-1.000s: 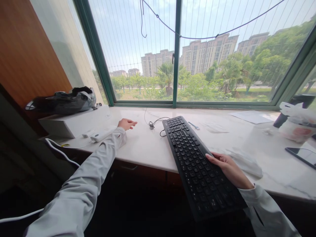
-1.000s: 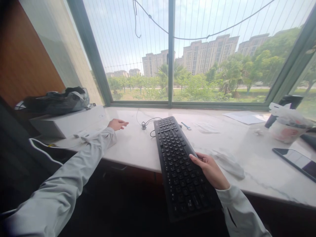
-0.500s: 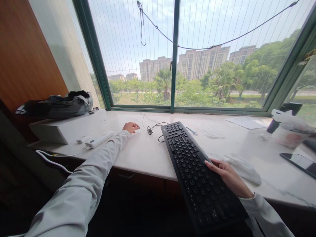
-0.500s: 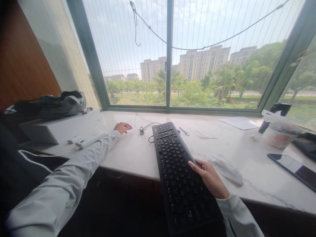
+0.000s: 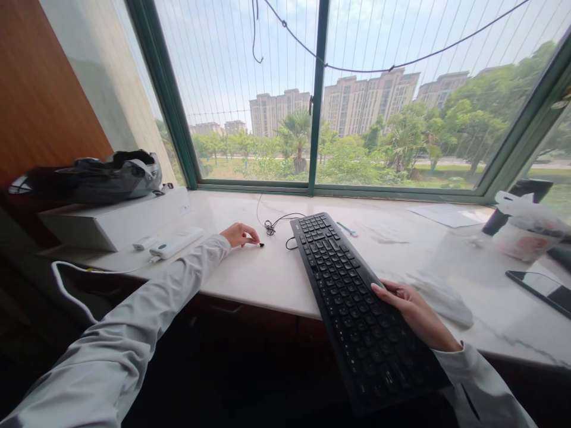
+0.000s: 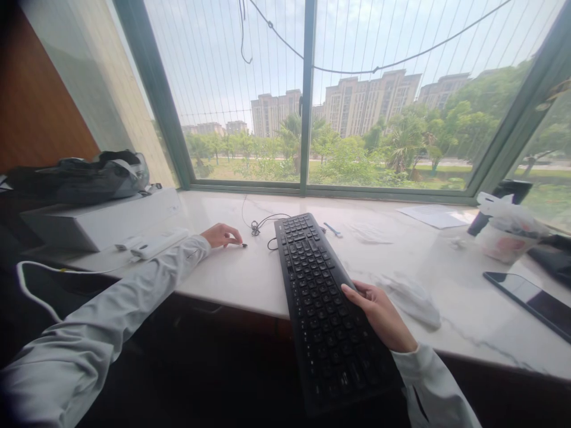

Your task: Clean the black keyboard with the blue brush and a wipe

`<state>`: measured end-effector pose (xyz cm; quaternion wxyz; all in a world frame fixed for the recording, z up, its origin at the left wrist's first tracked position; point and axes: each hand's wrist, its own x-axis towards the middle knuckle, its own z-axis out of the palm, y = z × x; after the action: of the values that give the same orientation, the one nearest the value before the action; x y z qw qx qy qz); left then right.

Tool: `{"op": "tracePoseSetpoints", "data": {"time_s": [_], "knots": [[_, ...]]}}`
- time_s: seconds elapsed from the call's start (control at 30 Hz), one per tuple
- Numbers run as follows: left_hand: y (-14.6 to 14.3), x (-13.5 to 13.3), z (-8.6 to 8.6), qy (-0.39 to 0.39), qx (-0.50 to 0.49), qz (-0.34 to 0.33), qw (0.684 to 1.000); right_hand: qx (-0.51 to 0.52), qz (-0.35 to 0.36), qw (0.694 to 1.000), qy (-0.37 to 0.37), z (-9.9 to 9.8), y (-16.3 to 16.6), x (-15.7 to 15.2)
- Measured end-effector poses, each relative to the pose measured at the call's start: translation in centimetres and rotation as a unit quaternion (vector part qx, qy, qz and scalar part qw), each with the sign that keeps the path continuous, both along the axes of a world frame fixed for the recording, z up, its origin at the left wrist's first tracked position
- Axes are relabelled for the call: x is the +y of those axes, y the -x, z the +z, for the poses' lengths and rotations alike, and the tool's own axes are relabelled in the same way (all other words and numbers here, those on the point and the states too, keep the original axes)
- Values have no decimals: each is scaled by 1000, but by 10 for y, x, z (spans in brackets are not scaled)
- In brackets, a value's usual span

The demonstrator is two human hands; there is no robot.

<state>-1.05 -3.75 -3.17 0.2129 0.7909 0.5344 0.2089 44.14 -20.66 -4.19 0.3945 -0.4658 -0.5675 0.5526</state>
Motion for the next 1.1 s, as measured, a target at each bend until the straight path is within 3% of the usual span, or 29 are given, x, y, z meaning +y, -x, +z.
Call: {"op": "tracePoseSetpoints", "data": {"time_s": [0.27, 0.37, 0.53, 0.8, 0.97, 1.1], "knots": [[-1, -6, 0, -15, -10, 54, 998, -26, -8, 1000, -3, -1, -1, 1], [-15, -14, 3, -24, 45, 50, 997, -39, -14, 999, -10, 0, -1, 0], [-32, -18, 2, -113, 130, 31, 985, -32, -9, 999, -9, 3, 1, -3], [-28, -19, -3, -78, 42, -93, 992, -11, -3, 1000, -6, 2, 1, -3], [-29, -25, -1, -76, -4, -45, 996, 0, 1, 1000, 2, 3, 2, -3], [-33, -29, 1, -62, 13, -25, 998, 1, -2, 1000, -1, 3, 2, -4]]}}
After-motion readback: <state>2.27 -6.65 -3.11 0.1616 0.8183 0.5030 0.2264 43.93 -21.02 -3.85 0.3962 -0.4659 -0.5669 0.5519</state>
